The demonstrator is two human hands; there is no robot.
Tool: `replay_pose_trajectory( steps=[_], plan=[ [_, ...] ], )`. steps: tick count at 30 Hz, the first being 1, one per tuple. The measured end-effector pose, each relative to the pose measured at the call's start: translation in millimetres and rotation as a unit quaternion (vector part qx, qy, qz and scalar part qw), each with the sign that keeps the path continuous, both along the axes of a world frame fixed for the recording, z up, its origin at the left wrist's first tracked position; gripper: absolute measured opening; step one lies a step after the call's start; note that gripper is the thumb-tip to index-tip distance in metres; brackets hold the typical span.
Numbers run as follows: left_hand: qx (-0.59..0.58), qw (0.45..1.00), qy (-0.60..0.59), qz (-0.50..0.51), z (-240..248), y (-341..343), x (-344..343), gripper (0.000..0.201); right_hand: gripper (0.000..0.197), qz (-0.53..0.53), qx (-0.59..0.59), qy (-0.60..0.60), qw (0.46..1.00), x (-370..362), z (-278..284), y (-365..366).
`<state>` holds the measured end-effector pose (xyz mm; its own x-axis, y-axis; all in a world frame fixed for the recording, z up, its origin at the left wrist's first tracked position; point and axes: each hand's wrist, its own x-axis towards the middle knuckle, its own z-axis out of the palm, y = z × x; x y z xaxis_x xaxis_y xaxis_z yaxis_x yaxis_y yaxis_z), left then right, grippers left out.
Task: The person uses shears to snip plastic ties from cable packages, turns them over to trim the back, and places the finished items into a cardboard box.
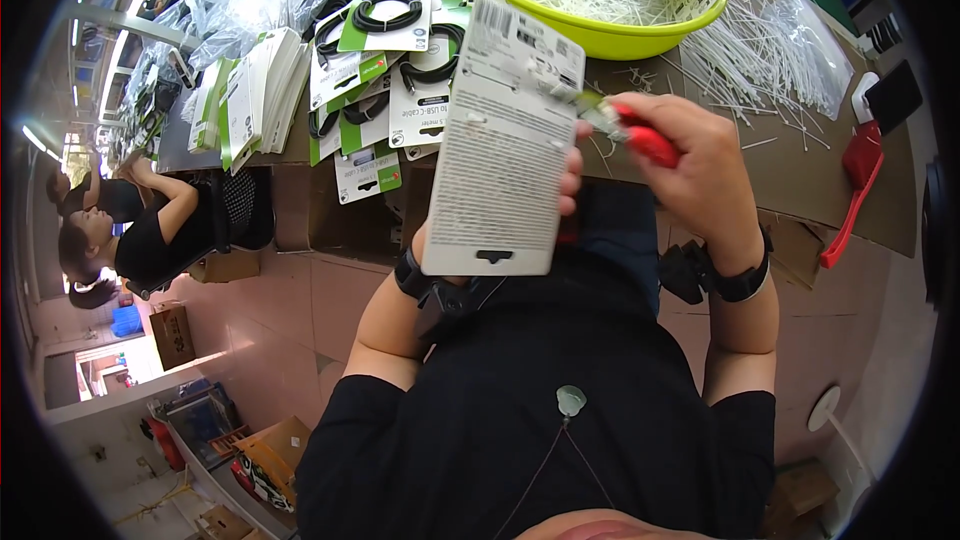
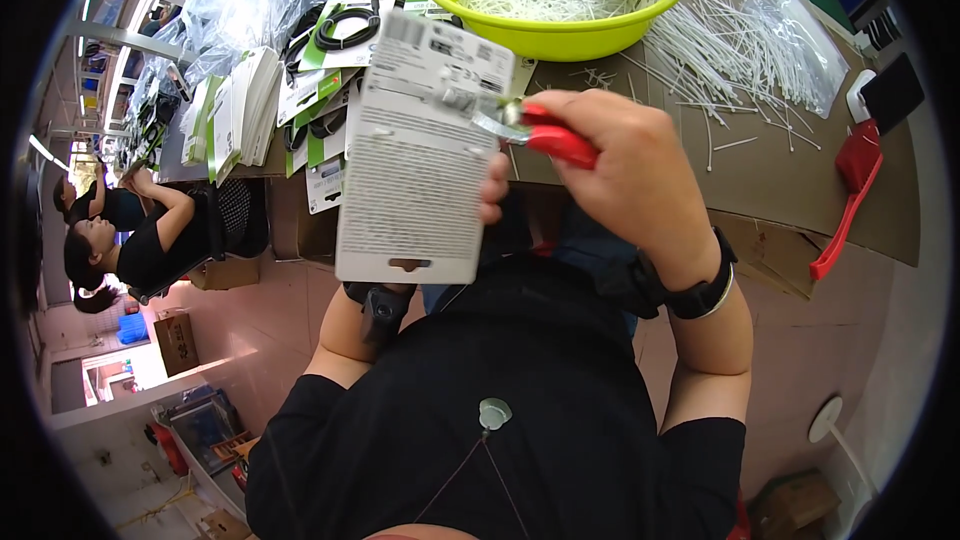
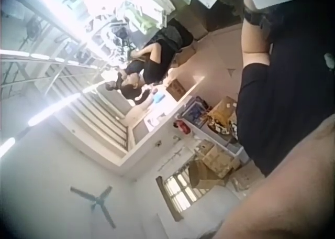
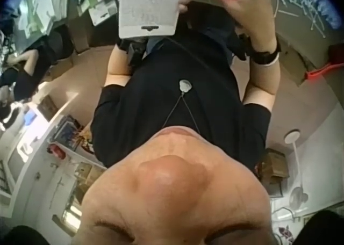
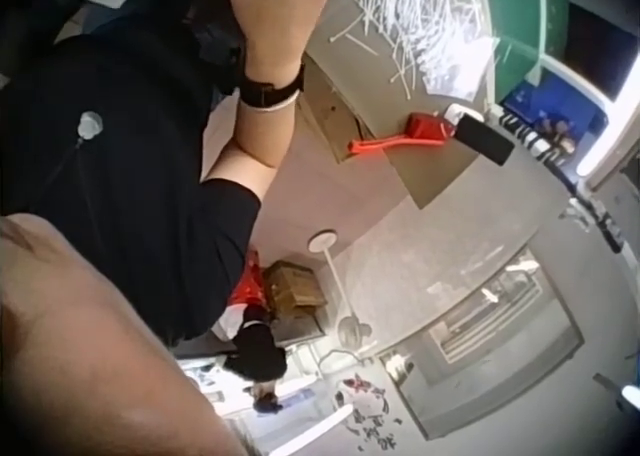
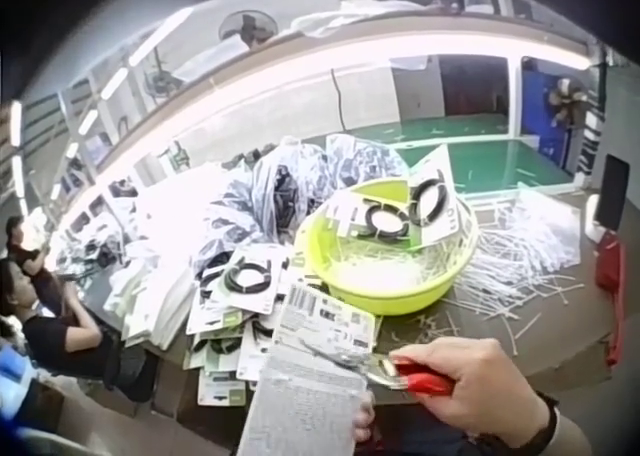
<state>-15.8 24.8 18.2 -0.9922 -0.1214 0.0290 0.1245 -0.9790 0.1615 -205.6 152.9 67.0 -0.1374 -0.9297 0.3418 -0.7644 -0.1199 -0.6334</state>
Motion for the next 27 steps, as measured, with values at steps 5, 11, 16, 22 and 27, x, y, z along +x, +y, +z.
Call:
replay_pose_trajectory(
  steps=[5, 11, 16, 22, 27],
  plan=[
    [-0.302, 0.911, -0.213, 0.185, 27, -3, 13, 0.043, 0.046, -0.085, -0.060, -0.162, 0.981, -12, 8, 14],
    [-0.434, 0.829, -0.227, 0.269, 35, 9, 12, 0.038, 0.048, -0.135, -0.065, 0.163, 0.975, -7, 16, 19],
    [-0.530, 0.750, -0.235, 0.319, 39, 16, 11, 0.036, 0.047, -0.149, -0.041, 0.182, 0.971, -2, 15, 16],
    [-0.563, 0.713, -0.227, 0.350, 37, 17, 11, 0.036, 0.049, -0.165, -0.037, 0.174, 0.970, -5, 13, 17],
    [-0.630, 0.633, -0.234, 0.385, 33, 15, 13, 0.035, 0.050, -0.160, -0.034, 0.155, 0.974, -6, 13, 17]
  ],
)
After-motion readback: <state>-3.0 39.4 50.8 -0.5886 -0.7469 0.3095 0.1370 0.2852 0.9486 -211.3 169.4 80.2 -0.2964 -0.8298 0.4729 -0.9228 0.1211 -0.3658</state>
